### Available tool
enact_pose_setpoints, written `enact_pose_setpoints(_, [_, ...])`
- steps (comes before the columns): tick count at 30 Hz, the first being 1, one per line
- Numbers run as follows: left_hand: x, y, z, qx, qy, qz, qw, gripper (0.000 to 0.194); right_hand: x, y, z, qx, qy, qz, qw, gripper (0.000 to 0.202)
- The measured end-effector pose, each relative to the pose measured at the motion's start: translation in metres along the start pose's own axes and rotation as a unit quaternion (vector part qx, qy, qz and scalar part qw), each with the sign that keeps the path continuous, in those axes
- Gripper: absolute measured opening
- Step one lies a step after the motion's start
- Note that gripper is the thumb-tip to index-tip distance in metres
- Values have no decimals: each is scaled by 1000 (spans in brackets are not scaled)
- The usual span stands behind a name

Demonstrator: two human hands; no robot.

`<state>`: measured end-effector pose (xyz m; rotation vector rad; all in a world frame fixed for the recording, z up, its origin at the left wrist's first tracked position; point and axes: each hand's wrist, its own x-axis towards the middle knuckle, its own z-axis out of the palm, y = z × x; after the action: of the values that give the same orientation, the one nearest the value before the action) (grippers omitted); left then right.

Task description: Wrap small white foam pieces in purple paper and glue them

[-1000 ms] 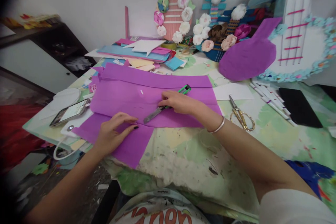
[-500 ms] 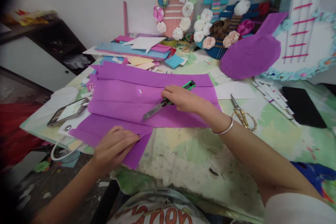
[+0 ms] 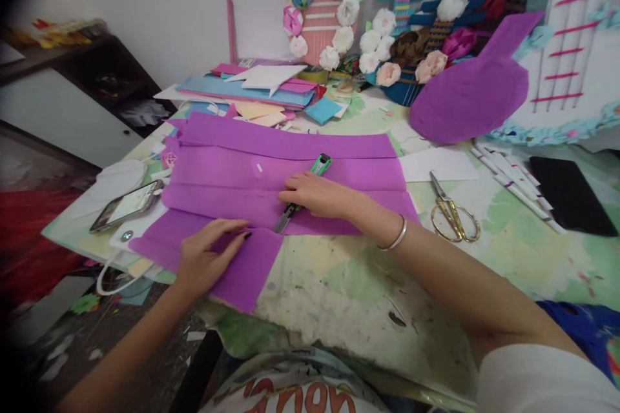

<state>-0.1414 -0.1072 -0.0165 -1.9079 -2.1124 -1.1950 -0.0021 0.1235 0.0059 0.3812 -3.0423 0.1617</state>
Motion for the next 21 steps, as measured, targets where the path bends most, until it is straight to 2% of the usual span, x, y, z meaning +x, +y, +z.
enact_pose_setpoints(3, [-4, -9, 3, 5, -13, -60, 998, 14, -2, 1, 1, 2, -1, 4, 1000, 35])
enact_pose_setpoints(8, [-4, -13, 7, 8, -25, -64, 998, 14, -1, 2, 1, 2, 2, -1, 1000, 34])
enact_pose_setpoints(12, [-4, -13, 8, 27, -34, -35, 998, 18, 1, 3, 0, 6, -2, -8, 1000, 35])
enact_pose_setpoints(17, [-5, -13, 9, 98, -33, 24, 994, 23, -3, 6, 0, 13, -5, -15, 1000, 36])
enact_pose_setpoints(21, [-7, -14, 9, 121, -75, 101, 985, 28, -6, 7, 2, 18, -3, -13, 1000, 37])
